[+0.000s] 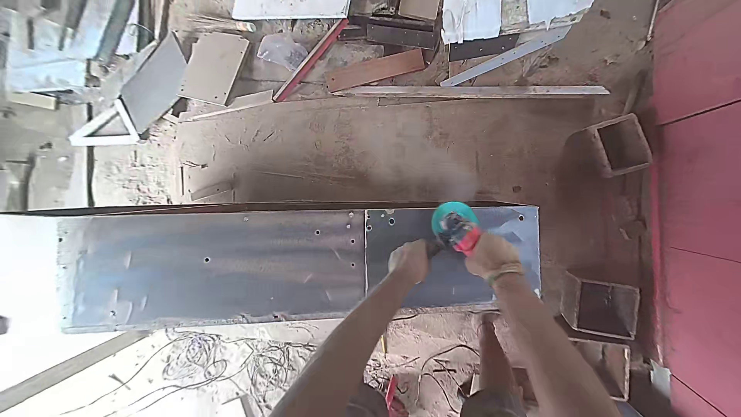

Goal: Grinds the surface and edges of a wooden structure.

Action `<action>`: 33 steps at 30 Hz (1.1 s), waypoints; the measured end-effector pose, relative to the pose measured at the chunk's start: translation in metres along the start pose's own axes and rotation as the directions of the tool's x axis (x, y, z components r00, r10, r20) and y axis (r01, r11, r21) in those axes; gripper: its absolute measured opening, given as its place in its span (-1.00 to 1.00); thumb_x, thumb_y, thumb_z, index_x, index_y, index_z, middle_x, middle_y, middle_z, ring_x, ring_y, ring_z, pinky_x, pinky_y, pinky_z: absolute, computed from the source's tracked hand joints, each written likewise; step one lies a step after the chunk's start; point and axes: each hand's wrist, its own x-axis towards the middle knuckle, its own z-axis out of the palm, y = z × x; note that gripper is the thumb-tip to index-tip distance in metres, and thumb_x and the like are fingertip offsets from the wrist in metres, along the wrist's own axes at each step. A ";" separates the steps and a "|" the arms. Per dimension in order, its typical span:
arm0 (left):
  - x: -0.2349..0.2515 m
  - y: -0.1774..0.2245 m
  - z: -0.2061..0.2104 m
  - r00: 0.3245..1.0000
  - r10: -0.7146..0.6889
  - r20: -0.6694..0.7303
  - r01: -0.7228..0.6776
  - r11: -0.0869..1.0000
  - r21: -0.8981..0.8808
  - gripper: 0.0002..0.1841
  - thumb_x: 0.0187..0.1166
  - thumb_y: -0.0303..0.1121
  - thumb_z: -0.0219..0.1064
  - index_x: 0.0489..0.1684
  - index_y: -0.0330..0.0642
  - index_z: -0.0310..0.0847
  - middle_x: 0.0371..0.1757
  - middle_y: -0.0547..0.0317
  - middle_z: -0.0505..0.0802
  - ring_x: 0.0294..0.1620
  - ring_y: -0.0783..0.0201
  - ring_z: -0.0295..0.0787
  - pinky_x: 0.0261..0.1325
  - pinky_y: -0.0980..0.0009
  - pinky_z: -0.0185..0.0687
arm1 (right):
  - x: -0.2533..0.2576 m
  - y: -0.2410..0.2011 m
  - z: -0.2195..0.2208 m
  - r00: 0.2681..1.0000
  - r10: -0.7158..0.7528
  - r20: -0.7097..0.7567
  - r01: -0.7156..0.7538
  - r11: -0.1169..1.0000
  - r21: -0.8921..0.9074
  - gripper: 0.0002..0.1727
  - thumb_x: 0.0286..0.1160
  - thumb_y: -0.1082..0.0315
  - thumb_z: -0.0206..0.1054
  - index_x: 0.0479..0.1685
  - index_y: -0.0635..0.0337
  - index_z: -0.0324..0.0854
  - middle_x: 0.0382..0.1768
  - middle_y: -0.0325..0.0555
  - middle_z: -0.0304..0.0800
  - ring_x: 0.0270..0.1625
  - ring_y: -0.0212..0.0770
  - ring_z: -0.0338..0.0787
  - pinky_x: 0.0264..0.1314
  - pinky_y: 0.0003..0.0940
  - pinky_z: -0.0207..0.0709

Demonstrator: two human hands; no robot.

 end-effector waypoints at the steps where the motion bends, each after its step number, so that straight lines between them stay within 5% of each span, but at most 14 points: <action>1: 0.005 0.030 0.002 0.999 0.034 0.011 -0.034 0.999 0.038 -0.57 0.45 -0.12 0.41 0.27 -0.01 0.66 0.19 -0.07 0.86 0.20 -0.16 0.84 0.06 -0.31 0.73 | 0.010 0.027 -0.002 0.999 0.049 0.001 -0.049 0.999 0.022 -0.33 0.08 0.05 0.62 0.18 0.33 0.68 0.19 0.26 0.82 0.30 0.24 0.82 0.27 0.32 0.67; 7: 0.025 0.165 0.012 0.969 0.240 0.062 -0.246 0.964 0.105 -0.68 0.38 -0.30 0.50 0.08 -0.13 0.75 0.12 -0.14 0.87 0.14 -0.22 0.84 -0.04 -0.32 0.72 | 0.066 0.168 0.008 0.965 0.258 -0.053 -0.238 0.942 0.238 -0.25 -0.13 0.15 0.81 0.12 0.42 0.70 0.13 0.38 0.82 0.28 0.34 0.81 0.31 0.41 0.62; 10: 0.011 0.182 0.009 0.971 0.232 0.057 -0.236 0.969 0.071 -0.74 0.51 -0.38 0.43 0.10 -0.26 0.76 0.17 -0.22 0.85 0.20 -0.26 0.80 0.00 -0.31 0.72 | 0.084 0.196 0.036 0.970 0.231 -0.077 -0.186 0.907 0.378 -0.15 -0.18 0.27 0.86 0.24 0.51 0.63 0.16 0.45 0.79 0.31 0.38 0.77 0.39 0.38 0.58; 12: -0.005 0.161 -0.004 0.982 0.182 0.044 -0.185 0.980 0.071 -0.76 0.62 -0.45 0.31 0.13 -0.35 0.72 0.17 -0.29 0.82 0.20 -0.29 0.79 -0.03 -0.26 0.73 | 0.089 0.176 0.064 0.986 0.126 -0.107 -0.054 0.855 0.516 -0.10 -0.24 0.38 0.87 0.31 0.50 0.58 0.14 0.46 0.78 0.28 0.38 0.78 0.36 0.39 0.59; 16: -0.045 0.070 -0.050 0.998 0.058 -0.021 -0.055 0.989 0.136 -0.76 0.61 -0.47 0.29 0.10 -0.41 0.71 0.14 -0.37 0.82 0.16 -0.35 0.78 -0.01 -0.29 0.72 | 0.064 0.066 0.099 0.979 -0.068 -0.194 0.186 0.695 0.695 -0.03 -0.45 0.47 0.86 0.33 0.39 0.59 0.11 0.30 0.82 0.20 0.20 0.82 0.30 0.28 0.67; 21: -0.073 -0.105 -0.091 0.986 -0.134 -0.102 0.154 0.963 0.222 -0.75 0.51 -0.43 0.37 0.10 -0.26 0.73 0.08 -0.27 0.85 0.09 -0.33 0.82 -0.07 -0.32 0.70 | 0.005 -0.116 0.103 0.989 -0.130 -0.070 0.147 0.871 0.469 -0.22 -0.35 0.15 0.82 0.11 0.25 0.74 0.01 0.16 0.89 0.14 0.17 0.87 0.22 0.32 0.70; 25: -0.092 -0.239 -0.107 0.954 -0.272 -0.127 0.292 0.940 0.176 -0.55 0.42 -0.27 0.45 0.30 -0.19 0.66 0.21 -0.27 0.83 0.21 -0.35 0.79 0.05 -0.40 0.67 | -0.040 -0.240 0.105 0.956 -0.292 0.035 0.270 0.918 0.289 -0.27 -0.16 0.11 0.75 0.21 0.14 0.73 0.09 0.11 0.88 0.19 0.15 0.86 0.22 0.32 0.69; 30: -0.096 -0.379 -0.088 0.893 -0.386 -0.231 0.405 0.914 0.036 -0.63 0.48 -0.14 0.43 0.16 -0.11 0.69 0.09 -0.22 0.88 0.15 -0.29 0.84 0.05 -0.37 0.69 | -0.071 -0.349 0.126 0.864 -0.499 0.060 0.491 0.863 0.117 -0.35 0.00 0.07 0.63 0.19 0.16 0.70 0.10 0.08 0.87 0.18 0.11 0.87 0.13 0.29 0.73; 33: -0.093 -0.414 -0.060 0.882 -0.400 -0.250 0.381 0.917 -0.122 -0.61 0.49 -0.13 0.49 0.16 -0.16 0.70 0.08 -0.28 0.87 0.16 -0.31 0.83 0.08 -0.41 0.66 | -0.087 -0.372 0.115 0.835 -0.538 0.116 0.541 0.841 0.008 -0.41 0.14 0.10 0.62 0.15 0.26 0.67 0.13 0.11 0.84 0.21 0.08 0.86 0.13 0.17 0.74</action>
